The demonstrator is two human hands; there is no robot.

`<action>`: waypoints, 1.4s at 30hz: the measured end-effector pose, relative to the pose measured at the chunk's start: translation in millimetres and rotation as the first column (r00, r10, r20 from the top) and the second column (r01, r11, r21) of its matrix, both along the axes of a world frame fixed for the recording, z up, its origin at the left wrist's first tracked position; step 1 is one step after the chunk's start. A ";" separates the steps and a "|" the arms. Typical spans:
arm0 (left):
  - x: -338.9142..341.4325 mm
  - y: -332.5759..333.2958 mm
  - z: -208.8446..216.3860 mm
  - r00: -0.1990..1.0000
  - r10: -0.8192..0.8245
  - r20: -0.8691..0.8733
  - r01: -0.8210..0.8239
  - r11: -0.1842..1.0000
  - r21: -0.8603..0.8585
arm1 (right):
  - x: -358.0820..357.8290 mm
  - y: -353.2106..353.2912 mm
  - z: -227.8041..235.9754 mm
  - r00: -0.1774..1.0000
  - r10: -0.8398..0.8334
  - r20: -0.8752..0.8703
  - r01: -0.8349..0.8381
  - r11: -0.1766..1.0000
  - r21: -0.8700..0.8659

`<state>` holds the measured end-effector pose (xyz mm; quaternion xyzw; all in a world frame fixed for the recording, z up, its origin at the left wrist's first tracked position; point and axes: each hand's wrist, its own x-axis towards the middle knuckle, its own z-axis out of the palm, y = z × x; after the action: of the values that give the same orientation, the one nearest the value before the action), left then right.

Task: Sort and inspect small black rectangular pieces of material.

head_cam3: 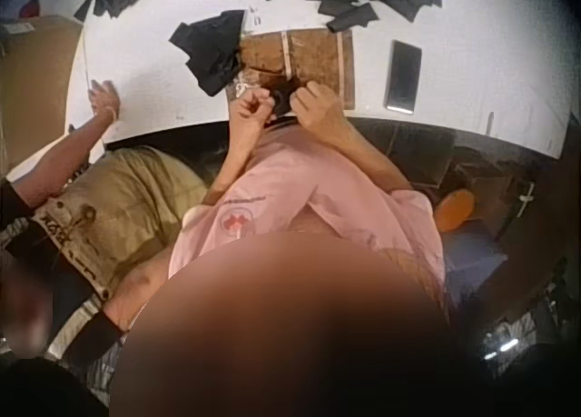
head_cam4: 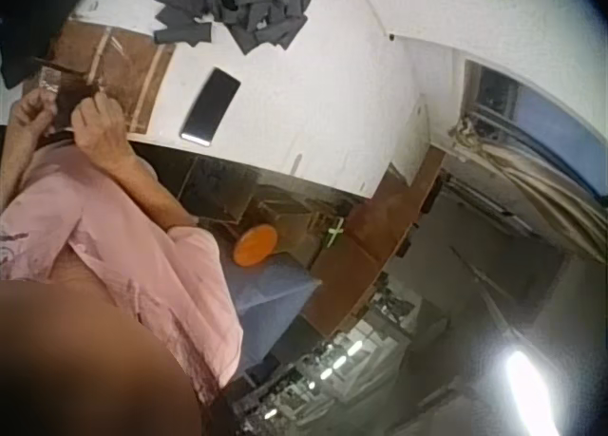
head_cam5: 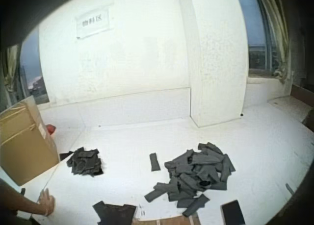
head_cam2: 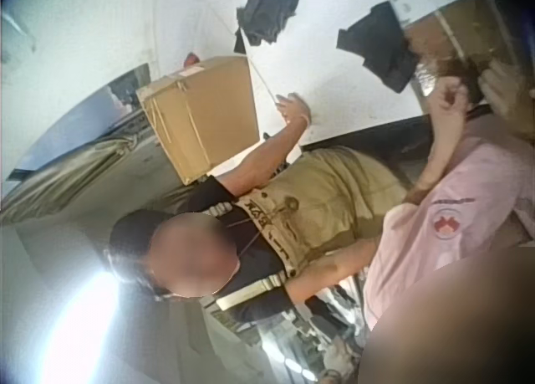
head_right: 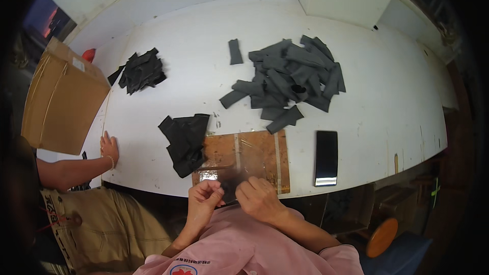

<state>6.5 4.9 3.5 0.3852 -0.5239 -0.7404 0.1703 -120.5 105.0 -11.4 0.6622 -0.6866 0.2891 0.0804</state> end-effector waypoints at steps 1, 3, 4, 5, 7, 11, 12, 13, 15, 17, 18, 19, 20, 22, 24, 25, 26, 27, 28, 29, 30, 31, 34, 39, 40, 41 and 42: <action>-0.6 0.6 0.0 1.000 0.011 0.014 -0.011 1.000 -0.013 | 0.1 0.3 -1.0 1.000 0.011 0.017 -0.011 1.000 -0.006; -0.9 4.2 -2.1 1.000 0.016 -0.020 -0.017 0.999 -0.051 | 0.1 -0.6 -1.6 1.000 0.005 0.013 -0.005 1.000 -0.014; -1.0 4.8 -0.6 0.999 0.030 -0.024 -0.031 0.999 -0.031 | -0.1 -0.7 -1.7 1.000 0.018 0.004 -0.018 0.999 -0.027; -1.5 4.7 1.1 0.998 0.047 -0.029 -0.047 0.999 -0.011 | 0.4 0.6 -2.2 1.000 0.008 0.006 -0.008 1.000 -0.029; -5.3 4.7 3.9 0.999 0.036 -0.024 -0.036 0.999 0.001 | -0.6 1.7 -2.6 1.000 0.025 0.003 -0.025 1.000 0.005; -7.3 3.2 5.1 1.000 -0.021 -0.012 0.022 0.999 0.050 | -2.5 2.2 -0.8 1.000 0.009 0.009 -0.009 1.000 0.001; -7.0 3.1 5.7 1.000 -0.011 -0.010 0.012 0.999 0.049 | -3.0 1.2 -0.4 1.000 0.014 -0.001 -0.014 1.000 0.000; -6.9 2.8 6.2 1.000 -0.012 -0.009 0.012 0.999 0.051 | -3.4 0.2 0.1 1.000 0.018 -0.011 -0.018 1.000 -0.001; -6.9 1.9 6.5 1.000 -0.004 -0.010 0.005 0.999 0.051 | -3.9 -1.7 2.2 1.000 0.022 -0.013 -0.022 1.000 0.000; -6.7 1.1 6.1 1.000 0.018 -0.013 -0.018 1.000 0.008 | -3.4 -2.5 4.6 0.999 0.027 -0.017 -0.027 1.000 0.000; -6.1 0.1 4.5 0.999 0.027 -0.018 -0.027 1.000 0.004 | -3.7 -3.5 5.9 1.000 0.019 -0.019 -0.020 1.000 -0.015; -4.5 -0.4 2.1 0.998 0.040 -0.039 -0.040 0.999 -0.009 | -3.8 -4.3 7.4 1.000 0.013 -0.020 -0.014 0.999 -0.031; -3.7 -1.0 1.3 0.997 0.053 -0.060 -0.054 0.998 -0.022 | -3.7 -4.5 9.7 0.999 0.023 -0.024 -0.023 0.999 -0.037; -4.7 -0.7 5.7 0.995 0.054 -0.088 -0.055 0.998 -0.017 | -2.7 -3.9 14.4 0.999 -0.012 -0.037 0.010 0.999 -0.051; -3.3 -0.5 6.2 0.989 0.035 -0.147 -0.034 0.999 0.013 | -2.2 -5.8 19.4 0.999 -0.014 -0.042 0.011 0.996 -0.087; -3.3 0.0 8.0 0.988 0.046 -0.148 -0.044 0.999 0.010 | -1.9 -6.1 21.9 0.999 -0.028 -0.043 0.023 0.993 -0.119; -4.0 0.6 11.3 0.986 0.030 -0.166 -0.027 0.999 0.020 | -1.5 -5.6 24.0 0.999 -0.018 -0.044 0.013 0.993 -0.121; -3.9 0.7 14.9 0.983 0.015 -0.182 -0.010 1.000 0.029 | -0.9 -5.2 25.8 0.999 -0.019 -0.029 0.015 0.992 -0.128; -3.0 0.5 17.9 0.983 0.025 -0.182 -0.021 0.999 0.028 | -0.5 -5.3 28.0 1.000 -0.019 -0.014 0.017 0.991 -0.134; -1.9 0.4 20.9 0.981 0.001 -0.195 0.008 0.999 0.042 | -0.1 -5.8 31.2 1.000 -0.009 -0.014 0.007 0.991 -0.135; -1.1 0.8 23.8 0.977 -0.024 -0.210 0.037 0.998 0.057 | 0.3 -5.8 35.1 1.000 -0.016 -0.001 0.015 0.987 -0.160; -1.7 2.1 27.2 0.978 -0.014 -0.210 0.027 0.998 0.058 | 0.6 -5.9 38.6 1.000 -0.022 0.013 0.024 0.983 -0.184; -2.2 4.3 33.0 0.959 0.060 -0.276 -0.054 0.998 0.031 | 1.6 -5.1 45.7 0.999 -0.043 -0.030 0.037 0.983 -0.181; 3.8 1.0 35.1 0.952 -0.006 -0.307 0.024 0.998 0.053 | 4.6 1.1 52.5 0.994 -0.057 -0.092 0.033 0.969 -0.243; 4.1 1.4 33.0 0.950 0.001 -0.311 0.014 0.999 0.047 | 4.9 1.7 52.3 0.993 -0.063 -0.101 0.037 0.970 -0.242; 3.3 3.0 29.4 0.953 -0.015 -0.302 0.037 0.997 0.066 | 5.3 2.7 48.6 0.993 -0.055 -0.105 0.027 0.968 -0.248; 1.9 4.2 27.1 0.956 -0.034 -0.293 0.062 0.994 0.085 | 5.6 4.0 42.4 0.992 -0.078 -0.102 0.049 0.965 -0.257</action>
<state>8.4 9.1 30.6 0.2668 -0.4671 -0.8166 0.2091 -114.9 108.9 31.0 0.6392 -0.6594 0.3345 0.2118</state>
